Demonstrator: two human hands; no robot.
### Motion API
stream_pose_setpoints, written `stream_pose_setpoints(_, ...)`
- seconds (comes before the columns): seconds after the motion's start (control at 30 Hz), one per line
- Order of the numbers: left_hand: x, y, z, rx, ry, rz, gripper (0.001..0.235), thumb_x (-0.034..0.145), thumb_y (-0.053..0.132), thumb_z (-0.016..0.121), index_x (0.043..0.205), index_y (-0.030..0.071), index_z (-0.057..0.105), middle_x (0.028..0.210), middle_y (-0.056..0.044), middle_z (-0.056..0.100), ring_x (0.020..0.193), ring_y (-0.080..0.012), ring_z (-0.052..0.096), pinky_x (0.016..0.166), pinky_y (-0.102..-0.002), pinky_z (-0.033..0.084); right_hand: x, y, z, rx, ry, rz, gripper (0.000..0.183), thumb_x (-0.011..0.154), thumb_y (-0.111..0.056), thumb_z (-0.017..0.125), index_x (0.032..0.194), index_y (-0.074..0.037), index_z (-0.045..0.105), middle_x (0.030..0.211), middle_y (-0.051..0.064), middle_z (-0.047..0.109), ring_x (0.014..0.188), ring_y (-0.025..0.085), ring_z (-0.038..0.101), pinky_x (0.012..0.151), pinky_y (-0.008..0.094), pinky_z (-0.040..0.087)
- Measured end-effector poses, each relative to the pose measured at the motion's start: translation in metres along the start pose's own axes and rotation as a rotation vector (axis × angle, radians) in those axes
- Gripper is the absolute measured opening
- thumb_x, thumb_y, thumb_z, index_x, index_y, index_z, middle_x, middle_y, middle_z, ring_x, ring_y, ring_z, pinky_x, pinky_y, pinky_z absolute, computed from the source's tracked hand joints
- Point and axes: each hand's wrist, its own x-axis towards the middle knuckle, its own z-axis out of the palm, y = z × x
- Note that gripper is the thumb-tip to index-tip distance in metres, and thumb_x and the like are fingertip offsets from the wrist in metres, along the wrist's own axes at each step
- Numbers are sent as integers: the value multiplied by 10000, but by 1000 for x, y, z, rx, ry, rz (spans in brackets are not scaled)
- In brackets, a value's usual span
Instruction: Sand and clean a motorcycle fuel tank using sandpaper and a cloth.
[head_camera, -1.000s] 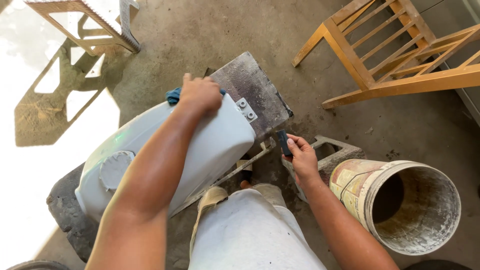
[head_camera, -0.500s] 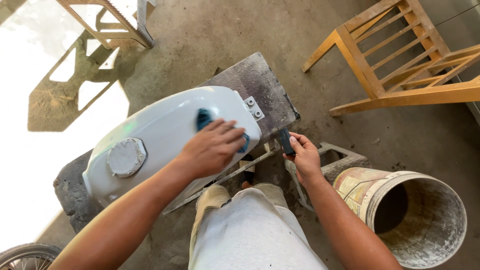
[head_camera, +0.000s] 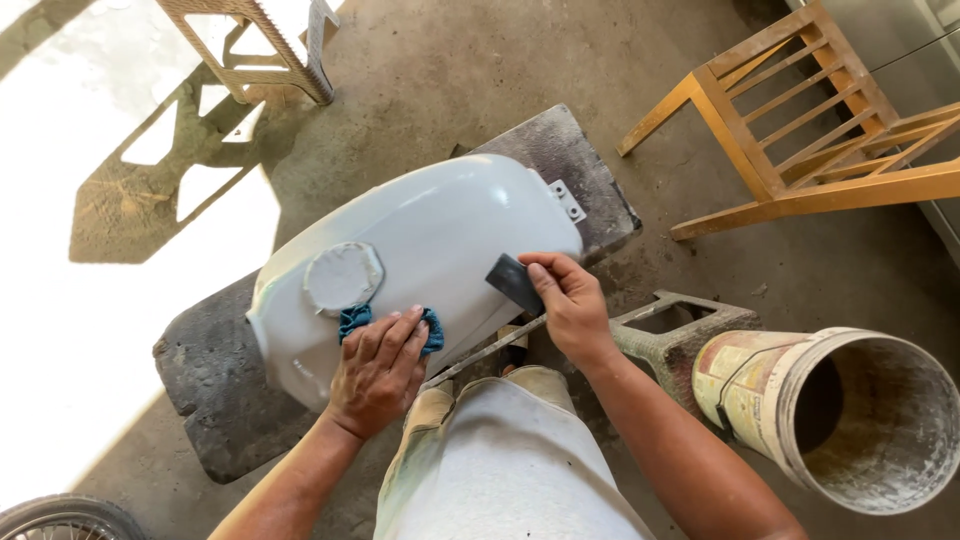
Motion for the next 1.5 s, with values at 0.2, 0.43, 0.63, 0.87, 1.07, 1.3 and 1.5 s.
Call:
stream_pose_setpoints(0.2, -76, -31, -8, 31, 18, -25, 426, 892, 207, 713, 1289, 68, 649, 1420, -76, 594, 1208, -238, 550, 997, -407, 395, -15, -6, 74, 7, -18, -22, 248, 1025, -62, 639, 1267, -10, 658, 1107, 36, 728, 955, 59, 656, 870, 199, 548)
stream_pose_setpoints(0.43, -112, -129, -13, -140, 295, -461, 248, 1049, 207, 618, 1238, 47, 617, 1241, -119, 662, 1123, -261, 626, 984, -418, 526, -48, -15, 98, -193, 12, 32, 374, 935, -35, 697, 1304, -33, 638, 1092, 56, 703, 923, 87, 657, 807, 212, 571)
stream_pose_setpoints(0.63, -65, -211, 2, -610, 228, -1043, 385, 1006, 423, 653, 1144, 64, 670, 895, -78, 709, 773, -153, 669, 709, -341, 557, -67, 63, 60, 102, 379, 52, 334, 983, -44, 656, 1307, -42, 575, 1140, 53, 655, 973, 114, 637, 816, 283, 564)
stream_pose_setpoints(0.87, -26, -253, 44, -655, -134, -1098, 376, 968, 411, 692, 1039, 42, 710, 905, -89, 727, 809, -178, 645, 758, -356, 516, -53, 134, 34, 364, 727, 409, 301, 1007, -113, 565, 1295, -114, 476, 1134, 110, 618, 939, 257, 655, 726, 441, 618)
stream_pose_setpoints(1.07, 11, -262, 56, -680, -358, -1145, 383, 930, 421, 707, 1041, 56, 734, 929, -95, 736, 836, -196, 671, 772, -365, 530, -43, 172, 55, 390, 820, 657, 322, 989, -161, 500, 1311, -146, 497, 1166, 77, 624, 975, 272, 650, 736, 495, 614)
stream_pose_setpoints(1.3, 28, -271, 56, -931, -647, -1237, 538, 895, 502, 699, 1209, 65, 671, 1135, -135, 733, 954, -232, 704, 835, -412, 565, -46, 155, 86, 495, 781, 606, 337, 1032, -237, 454, 1327, -79, 493, 1181, 123, 632, 940, 279, 640, 700, 438, 555)
stream_pose_setpoints(1.5, 20, -286, 75, -1008, -766, -1327, 898, 799, 740, 652, 1457, 130, 606, 1333, -215, 650, 1216, -330, 650, 1014, -487, 501, -34, 135, 92, 665, 834, 659, 472, 1008, -525, 550, 1274, -140, 608, 1187, 47, 650, 954, 187, 654, 748, 381, 560)
